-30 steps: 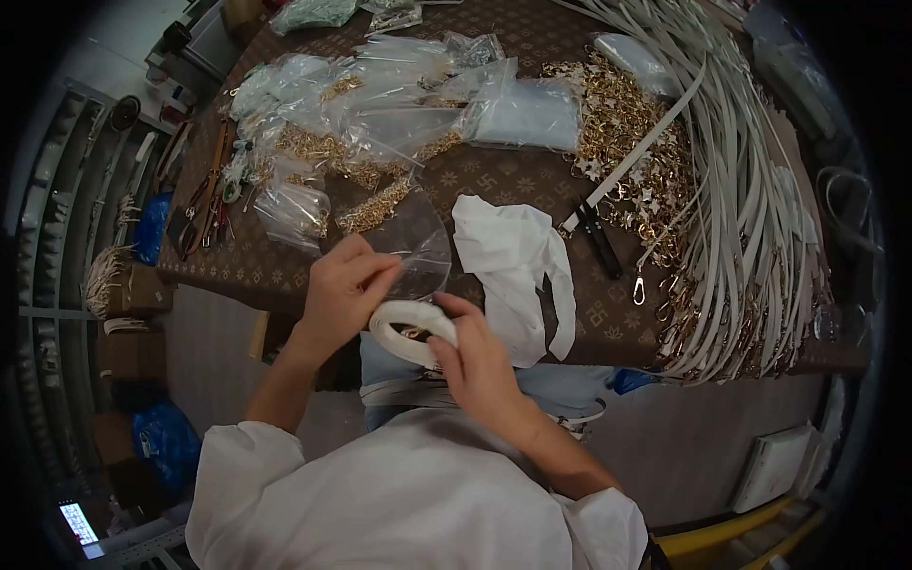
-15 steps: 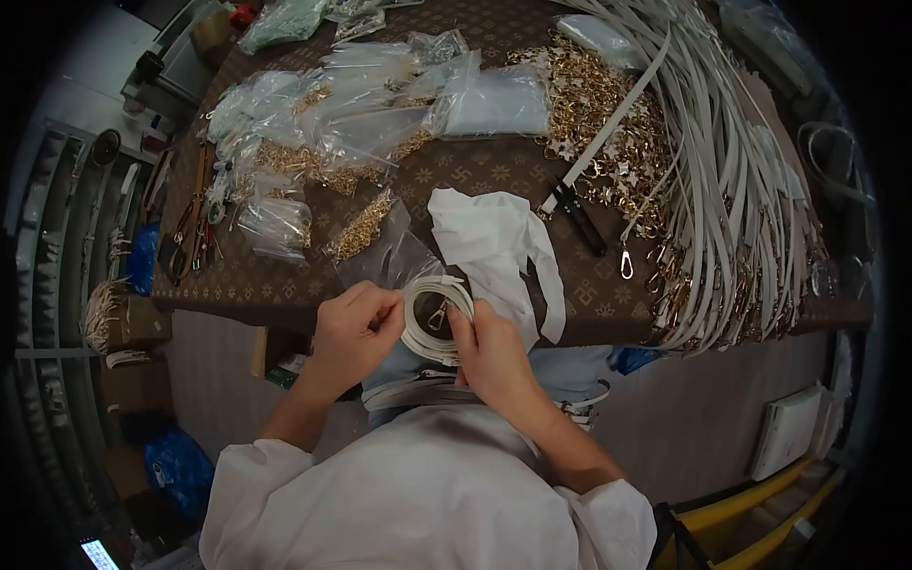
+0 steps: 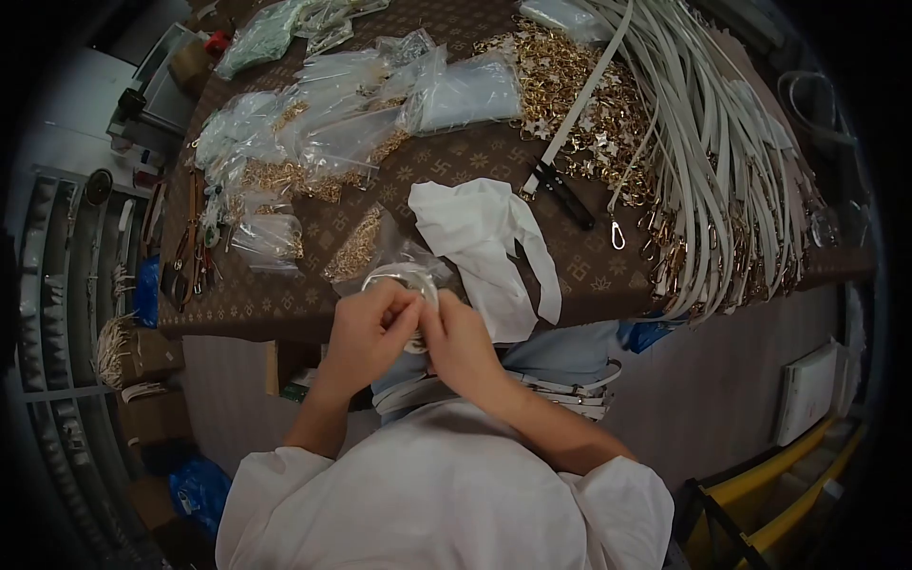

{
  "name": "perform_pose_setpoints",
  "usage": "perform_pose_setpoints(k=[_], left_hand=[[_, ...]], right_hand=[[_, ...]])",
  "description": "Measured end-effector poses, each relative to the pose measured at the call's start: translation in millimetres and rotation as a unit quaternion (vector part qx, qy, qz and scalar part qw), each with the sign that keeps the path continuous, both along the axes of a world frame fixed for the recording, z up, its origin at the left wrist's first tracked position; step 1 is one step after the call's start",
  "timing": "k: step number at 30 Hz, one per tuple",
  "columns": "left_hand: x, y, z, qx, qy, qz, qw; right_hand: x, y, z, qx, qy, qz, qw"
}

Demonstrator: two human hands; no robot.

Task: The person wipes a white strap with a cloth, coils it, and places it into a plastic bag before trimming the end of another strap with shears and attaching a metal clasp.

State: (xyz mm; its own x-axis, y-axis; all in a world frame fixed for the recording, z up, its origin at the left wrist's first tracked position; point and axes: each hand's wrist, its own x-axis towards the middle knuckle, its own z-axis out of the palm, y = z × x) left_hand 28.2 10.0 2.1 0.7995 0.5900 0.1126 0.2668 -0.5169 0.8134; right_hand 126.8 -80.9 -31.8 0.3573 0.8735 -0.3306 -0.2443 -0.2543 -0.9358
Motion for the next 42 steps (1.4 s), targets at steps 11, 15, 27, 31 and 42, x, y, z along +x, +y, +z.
perform_pose_setpoints(k=[11, 15, 27, 31, 42], left_hand=[[-41.4, -7.0, -44.8, -0.616, -0.198, 0.160, 0.745], [-16.6, -9.5, -56.5, -0.615, -0.293, 0.124, 0.722], [7.4, -19.4, -39.1, -0.700, -0.316, 0.122, 0.629], [7.2, -23.4, -42.0, -0.700, -0.311, 0.148, 0.625], [6.0, -29.1, -38.2, -0.716, -0.259, 0.177, 0.624]], right_hand=[[2.3, -2.1, -2.9, -0.026, 0.094, -0.016, 0.995], [3.5, 11.6, 4.8, -0.004, 0.059, 0.040, 0.997], [7.6, -6.2, -5.2, 0.213, -0.226, -0.070, 0.948], [11.1, 3.9, 7.4, 0.164, -0.434, -0.035, 0.885], [14.6, 12.2, -3.6, 0.174, -0.490, -0.064, 0.852]])
